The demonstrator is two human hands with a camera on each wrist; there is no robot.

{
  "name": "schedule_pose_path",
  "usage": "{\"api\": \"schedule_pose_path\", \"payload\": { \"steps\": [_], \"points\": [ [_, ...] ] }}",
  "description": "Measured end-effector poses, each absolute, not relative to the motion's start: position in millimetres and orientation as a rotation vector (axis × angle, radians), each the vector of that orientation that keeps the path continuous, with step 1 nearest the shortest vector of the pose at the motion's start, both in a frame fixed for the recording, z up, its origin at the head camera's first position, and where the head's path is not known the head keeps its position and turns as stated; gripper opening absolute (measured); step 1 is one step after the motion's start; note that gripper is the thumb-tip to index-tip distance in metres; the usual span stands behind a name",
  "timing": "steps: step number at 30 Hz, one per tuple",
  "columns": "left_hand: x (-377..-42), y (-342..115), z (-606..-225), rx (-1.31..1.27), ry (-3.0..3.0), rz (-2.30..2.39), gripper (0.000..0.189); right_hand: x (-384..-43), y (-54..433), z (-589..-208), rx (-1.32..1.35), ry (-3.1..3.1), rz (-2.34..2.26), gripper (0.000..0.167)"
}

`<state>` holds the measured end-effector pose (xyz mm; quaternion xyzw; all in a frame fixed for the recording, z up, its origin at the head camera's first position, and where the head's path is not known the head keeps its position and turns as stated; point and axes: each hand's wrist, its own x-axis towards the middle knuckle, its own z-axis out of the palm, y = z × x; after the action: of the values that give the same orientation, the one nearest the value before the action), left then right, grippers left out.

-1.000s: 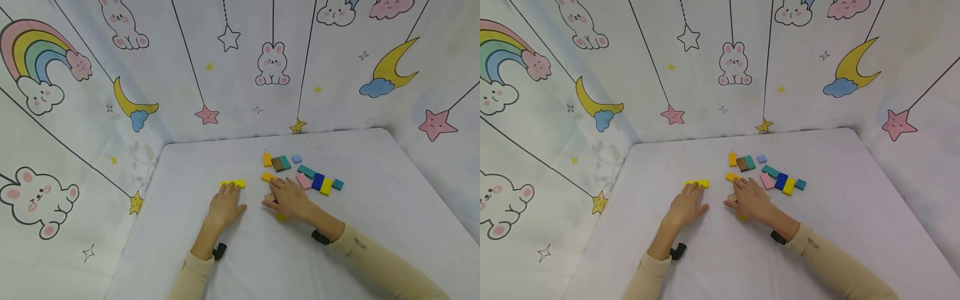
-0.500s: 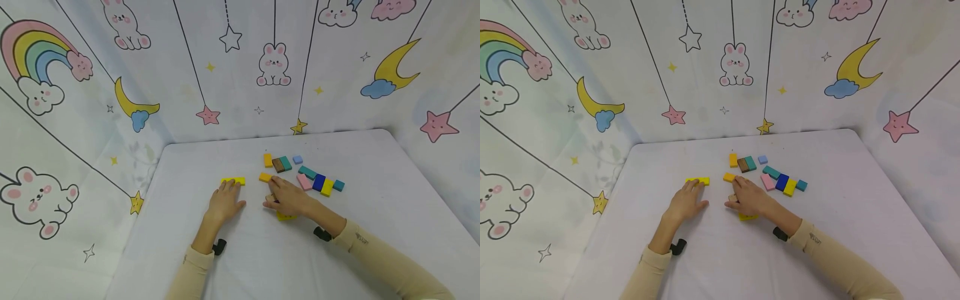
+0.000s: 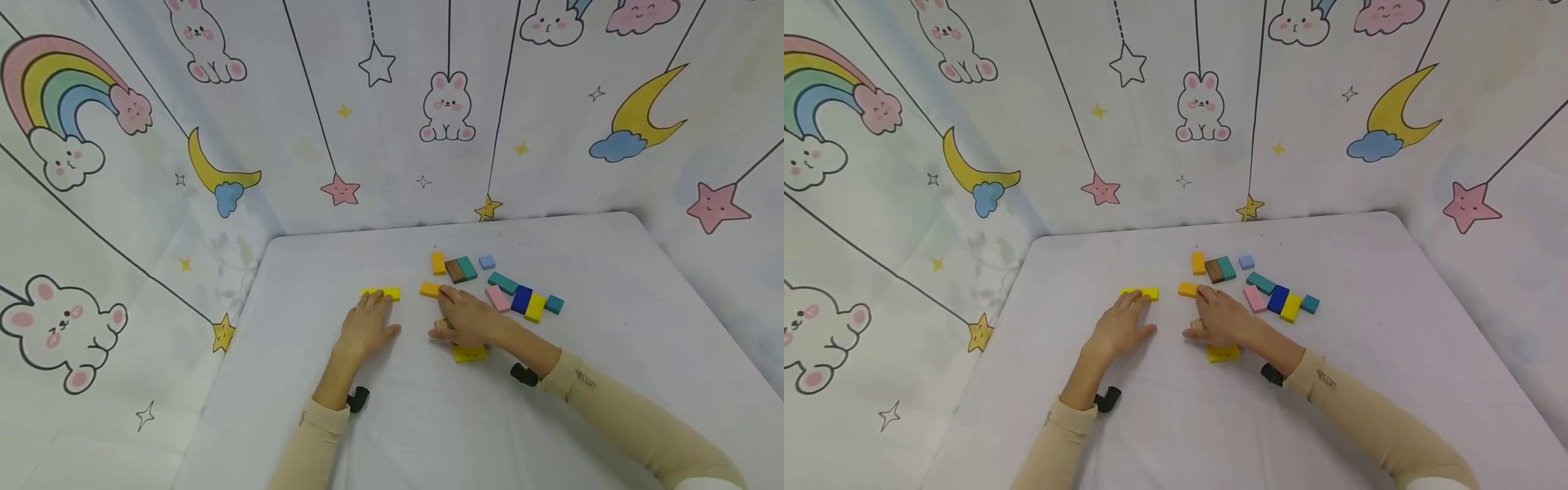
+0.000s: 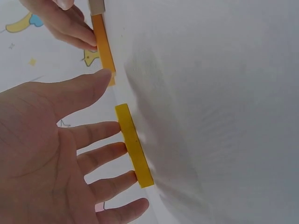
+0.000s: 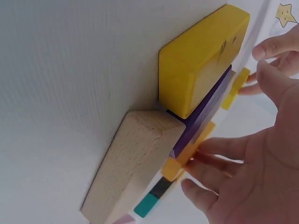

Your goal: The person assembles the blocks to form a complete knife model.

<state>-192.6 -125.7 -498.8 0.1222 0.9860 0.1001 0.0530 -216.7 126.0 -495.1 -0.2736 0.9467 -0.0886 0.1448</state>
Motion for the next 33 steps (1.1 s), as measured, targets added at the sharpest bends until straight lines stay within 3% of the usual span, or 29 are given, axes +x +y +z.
{"api": "schedule_pose_path", "payload": {
  "steps": [33],
  "points": [
    [-218,-127,-504,0.375,2.987,0.261,0.07,-259,108,-497,-0.858,2.648,-0.253,0.099]
  ]
}}
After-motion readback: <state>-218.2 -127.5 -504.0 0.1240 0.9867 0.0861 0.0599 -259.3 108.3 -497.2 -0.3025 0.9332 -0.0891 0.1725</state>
